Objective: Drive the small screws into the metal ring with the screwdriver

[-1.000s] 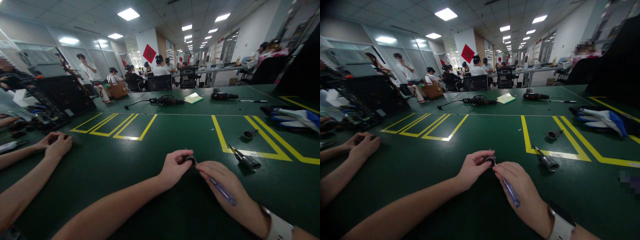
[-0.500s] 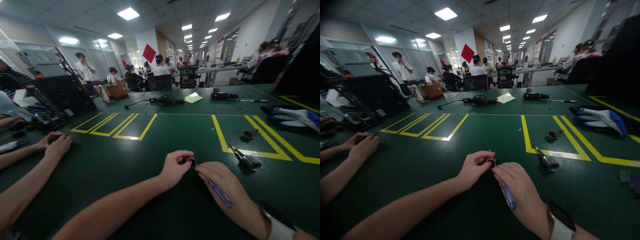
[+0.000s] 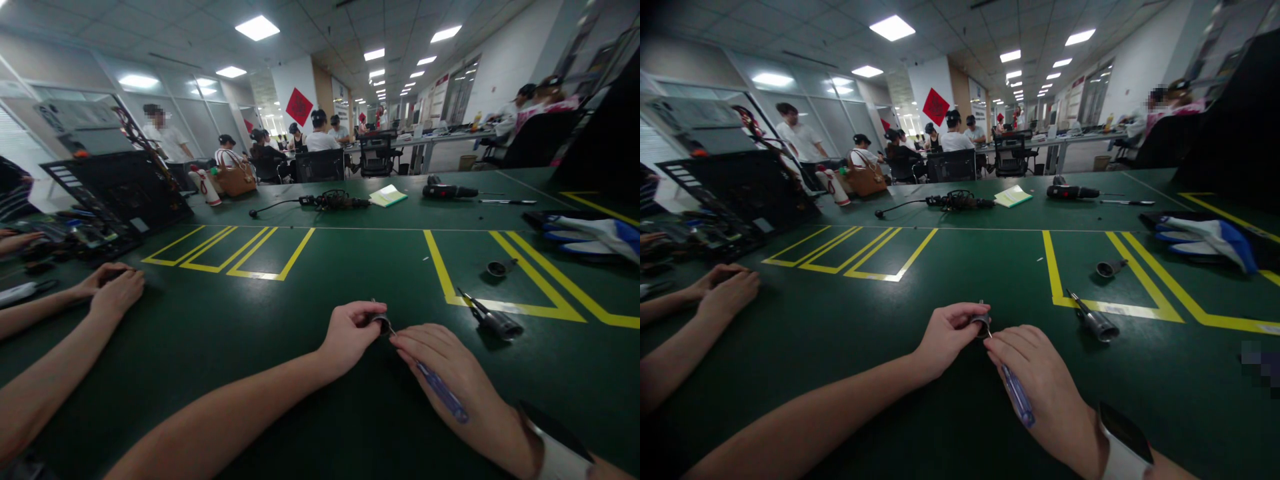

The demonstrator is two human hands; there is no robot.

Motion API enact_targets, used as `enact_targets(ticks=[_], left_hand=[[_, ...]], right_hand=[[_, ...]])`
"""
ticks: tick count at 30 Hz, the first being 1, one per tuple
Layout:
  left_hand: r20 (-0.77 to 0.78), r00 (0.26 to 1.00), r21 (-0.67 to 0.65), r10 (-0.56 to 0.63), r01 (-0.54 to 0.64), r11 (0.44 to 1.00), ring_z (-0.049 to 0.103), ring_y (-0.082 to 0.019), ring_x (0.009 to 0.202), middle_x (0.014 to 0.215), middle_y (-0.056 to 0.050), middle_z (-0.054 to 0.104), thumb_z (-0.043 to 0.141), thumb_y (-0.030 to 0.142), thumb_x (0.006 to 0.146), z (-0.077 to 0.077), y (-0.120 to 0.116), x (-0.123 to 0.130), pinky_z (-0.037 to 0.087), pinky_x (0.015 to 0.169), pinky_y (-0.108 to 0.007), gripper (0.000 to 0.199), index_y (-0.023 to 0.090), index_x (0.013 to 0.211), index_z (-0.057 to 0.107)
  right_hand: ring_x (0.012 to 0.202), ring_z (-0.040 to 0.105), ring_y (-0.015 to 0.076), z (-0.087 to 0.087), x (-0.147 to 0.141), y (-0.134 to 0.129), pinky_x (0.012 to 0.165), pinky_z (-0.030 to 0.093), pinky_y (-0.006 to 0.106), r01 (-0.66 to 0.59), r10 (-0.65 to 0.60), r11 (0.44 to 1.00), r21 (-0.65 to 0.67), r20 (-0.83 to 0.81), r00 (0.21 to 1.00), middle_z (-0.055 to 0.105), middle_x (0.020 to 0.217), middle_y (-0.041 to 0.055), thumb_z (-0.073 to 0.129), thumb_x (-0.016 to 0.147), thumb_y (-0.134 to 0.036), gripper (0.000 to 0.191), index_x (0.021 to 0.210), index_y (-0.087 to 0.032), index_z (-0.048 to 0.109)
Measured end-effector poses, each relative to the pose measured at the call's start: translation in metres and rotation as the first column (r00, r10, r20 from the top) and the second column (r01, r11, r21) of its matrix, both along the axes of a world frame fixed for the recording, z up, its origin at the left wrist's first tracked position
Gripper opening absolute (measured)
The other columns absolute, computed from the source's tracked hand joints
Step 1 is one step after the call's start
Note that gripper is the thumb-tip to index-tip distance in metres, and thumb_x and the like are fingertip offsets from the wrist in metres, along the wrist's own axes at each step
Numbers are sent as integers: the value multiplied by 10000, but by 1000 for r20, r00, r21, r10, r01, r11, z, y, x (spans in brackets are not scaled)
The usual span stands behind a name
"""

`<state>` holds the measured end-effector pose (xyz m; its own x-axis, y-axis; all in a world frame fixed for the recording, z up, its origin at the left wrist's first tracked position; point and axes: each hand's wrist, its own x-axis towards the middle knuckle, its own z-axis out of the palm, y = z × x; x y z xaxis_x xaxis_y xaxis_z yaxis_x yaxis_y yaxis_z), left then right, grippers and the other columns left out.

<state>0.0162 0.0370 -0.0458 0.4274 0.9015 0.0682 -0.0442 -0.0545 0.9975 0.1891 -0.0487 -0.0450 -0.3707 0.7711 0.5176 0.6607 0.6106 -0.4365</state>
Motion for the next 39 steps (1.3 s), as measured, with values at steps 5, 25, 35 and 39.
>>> enact_targets(ticks=[5,25,35,39], left_hand=[[12,1000,-29,10,-10,1000,672,-207,918,1060,-105,692,620,41,693,2,-1,0,529,882,-390,281,135,943,709],[43,989,-19,-145,146,989,648,-201,952,1077,-79,650,685,78,707,9,-3,-3,503,885,-378,349,166,1044,668],[32,994,-53,-106,108,993,657,-174,899,984,-61,687,658,89,738,12,-4,-4,514,850,-342,335,159,1066,643],[18,996,-71,-89,90,993,658,-174,858,942,-67,691,667,121,736,10,-4,-3,530,806,-342,313,145,1047,645]], right_hand=[[1005,620,259,3,-2,0,826,516,452,-46,46,999,12,21,999,671,1097,104,516,831,-73,468,1275,-222,499],[1004,563,238,1,-1,3,801,518,405,-59,56,998,-34,-63,996,581,1124,127,449,877,-60,456,1307,-211,448],[1000,563,234,0,-1,0,797,526,398,-49,48,999,-19,-65,997,575,1125,128,453,872,-50,470,1315,-206,432],[999,580,243,1,-2,-1,805,528,406,-38,37,999,-17,-48,998,599,1111,133,458,859,-50,459,1295,-193,461]])
